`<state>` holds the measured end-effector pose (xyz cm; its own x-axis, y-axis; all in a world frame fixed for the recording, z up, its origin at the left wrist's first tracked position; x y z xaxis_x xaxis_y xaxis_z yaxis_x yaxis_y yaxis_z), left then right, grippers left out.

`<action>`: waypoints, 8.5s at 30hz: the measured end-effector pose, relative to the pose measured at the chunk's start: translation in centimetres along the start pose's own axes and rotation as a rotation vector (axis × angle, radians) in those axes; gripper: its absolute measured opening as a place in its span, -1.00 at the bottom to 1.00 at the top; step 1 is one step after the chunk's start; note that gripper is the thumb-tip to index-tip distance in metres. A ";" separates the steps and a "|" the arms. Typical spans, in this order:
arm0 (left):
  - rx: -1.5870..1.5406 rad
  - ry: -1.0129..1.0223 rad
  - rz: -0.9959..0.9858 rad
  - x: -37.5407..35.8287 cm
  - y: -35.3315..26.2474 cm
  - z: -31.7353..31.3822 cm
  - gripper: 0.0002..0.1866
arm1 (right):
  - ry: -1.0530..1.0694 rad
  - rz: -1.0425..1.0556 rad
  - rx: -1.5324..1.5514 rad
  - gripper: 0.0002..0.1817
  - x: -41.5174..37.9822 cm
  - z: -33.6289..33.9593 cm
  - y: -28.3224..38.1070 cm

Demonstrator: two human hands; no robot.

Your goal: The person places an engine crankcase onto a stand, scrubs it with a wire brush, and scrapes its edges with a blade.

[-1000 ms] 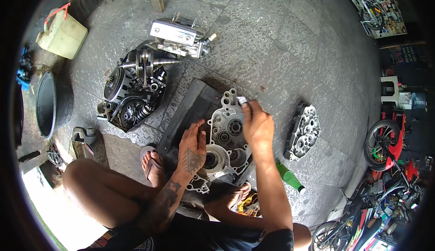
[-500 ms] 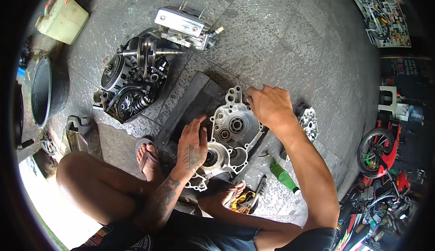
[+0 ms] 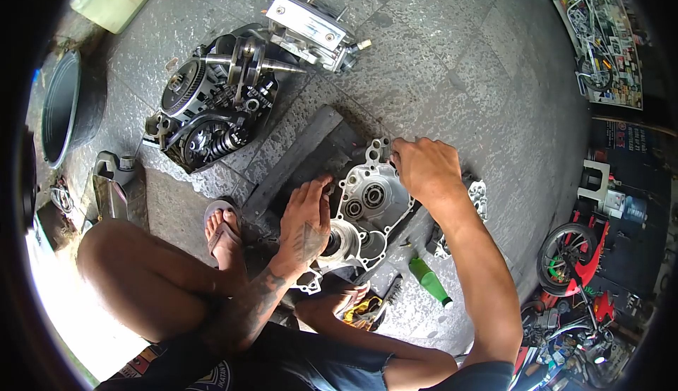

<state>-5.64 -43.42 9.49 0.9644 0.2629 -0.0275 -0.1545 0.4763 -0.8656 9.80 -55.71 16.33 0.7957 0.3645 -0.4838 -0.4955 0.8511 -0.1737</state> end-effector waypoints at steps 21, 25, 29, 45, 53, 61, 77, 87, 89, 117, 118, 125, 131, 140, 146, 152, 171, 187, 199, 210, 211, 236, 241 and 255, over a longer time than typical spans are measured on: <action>0.032 0.061 0.103 -0.2 0.6 -0.5 -0.67 | 0.043 -0.034 -0.050 -0.80 0.6 0.7 0.9; 0.024 0.047 0.087 -0.3 0.7 -0.6 -0.68 | 0.031 -0.004 -0.008 -0.80 0.1 0.0 0.7; 0.023 0.029 0.072 -0.3 0.4 -0.3 -0.68 | 0.066 -0.041 -0.007 -0.79 0.6 0.7 0.5; -0.040 0.037 0.080 0.1 0.2 0.1 -0.71 | -0.211 -0.241 0.845 -0.80 -8.0 -1.2 -4.5; -0.157 0.085 0.151 0.2 0.8 -0.2 -0.71 | -0.200 -0.366 0.521 -0.78 -13.3 -7.4 -5.5; -0.123 0.046 0.064 0.1 1.5 -0.8 -0.68 | -0.405 -0.139 0.581 -0.77 -12.0 -11.6 -3.6; -0.092 0.097 0.130 0.2 1.2 -0.5 -0.65 | -0.450 -0.313 0.782 -0.72 -9.7 -11.5 -5.8; -0.065 0.095 0.124 0.2 1.4 -0.6 -0.64 | -0.364 -0.380 0.783 -0.73 -10.6 -11.7 -6.2; -0.062 0.110 0.131 0.3 1.3 -0.6 -0.64 | -0.297 -0.359 0.777 -0.72 -11.6 -11.5 -6.7; -0.132 0.125 0.177 0.3 1.5 -0.7 -0.65 | -0.153 0.033 0.494 -0.71 -8.4 -8.8 -8.0; -0.130 0.118 0.164 0.3 1.5 -0.8 -0.66 | -0.151 0.031 0.498 -0.71 -8.1 -8.7 -8.3; -0.086 0.099 0.097 0.5 1.0 -0.5 -0.66 | -0.076 0.201 0.481 -0.62 -6.2 -8.6 -8.2; -0.097 0.151 0.162 0.4 0.9 -0.6 -0.65 | 0.041 -0.023 0.371 -0.46 -5.8 -9.2 -8.1; -0.068 0.144 0.166 0.6 0.6 -0.2 -0.65 | -0.213 0.177 0.585 -0.58 -7.2 -9.2 -8.3; -0.109 0.144 0.178 0.4 0.7 -0.4 -0.65 | -0.270 -0.087 0.573 -0.66 -8.4 -9.3 -8.1; -0.121 0.127 0.153 0.4 0.9 -0.5 -0.65 | -0.330 -0.159 0.521 -0.65 -9.1 -9.3 -7.9; -0.123 0.118 0.126 0.6 0.7 -0.5 -0.66 | -0.238 -0.004 0.558 -0.67 -7.4 -9.7 -8.6; -0.086 0.195 0.208 0.4 1.1 -0.6 -0.58 | 0.086 0.448 0.336 -0.59 -3.0 -7.6 -7.7; -0.092 0.188 0.233 0.3 1.3 -0.5 -0.61 | -0.073 0.502 0.446 -0.49 -3.1 -8.4 -7.8; -0.136 0.181 0.226 0.1 1.6 -0.7 -0.61 | -0.284 0.358 0.584 -0.63 -6.2 -8.0 -9.5; -0.127 0.172 0.227 0.2 1.6 -0.7 -0.61 | -0.297 0.314 0.560 -0.66 -6.6 -8.2 -9.3; -0.134 0.182 0.227 0.4 1.1 -0.6 -0.63 | -0.241 0.041 0.489 -0.75 -7.9 -7.8 -7.7; -0.120 0.179 0.202 0.4 1.1 -0.5 -0.62 | -0.240 0.059 0.523 -0.75 -7.8 -8.3 -7.7; -0.176 0.164 0.223 0.2 1.7 -0.8 -0.60 | -0.237 0.387 0.519 -0.66 -6.0 -8.7 -7.7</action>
<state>-5.51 -43.24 7.61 0.9349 0.1988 -0.2940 -0.3402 0.2659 -0.9020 5.80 -67.75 13.08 0.6791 0.7012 -0.2171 -0.5753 0.6921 0.4359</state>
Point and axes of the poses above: each hand's wrist, its own x-axis towards the middle knuckle, its own z-axis out of the back of the hand, y = z × x, the point moved 7 cm from there along x, towards the middle knuckle, and after that the axes turned 5 degrees about -z, right-handed, at the moved point
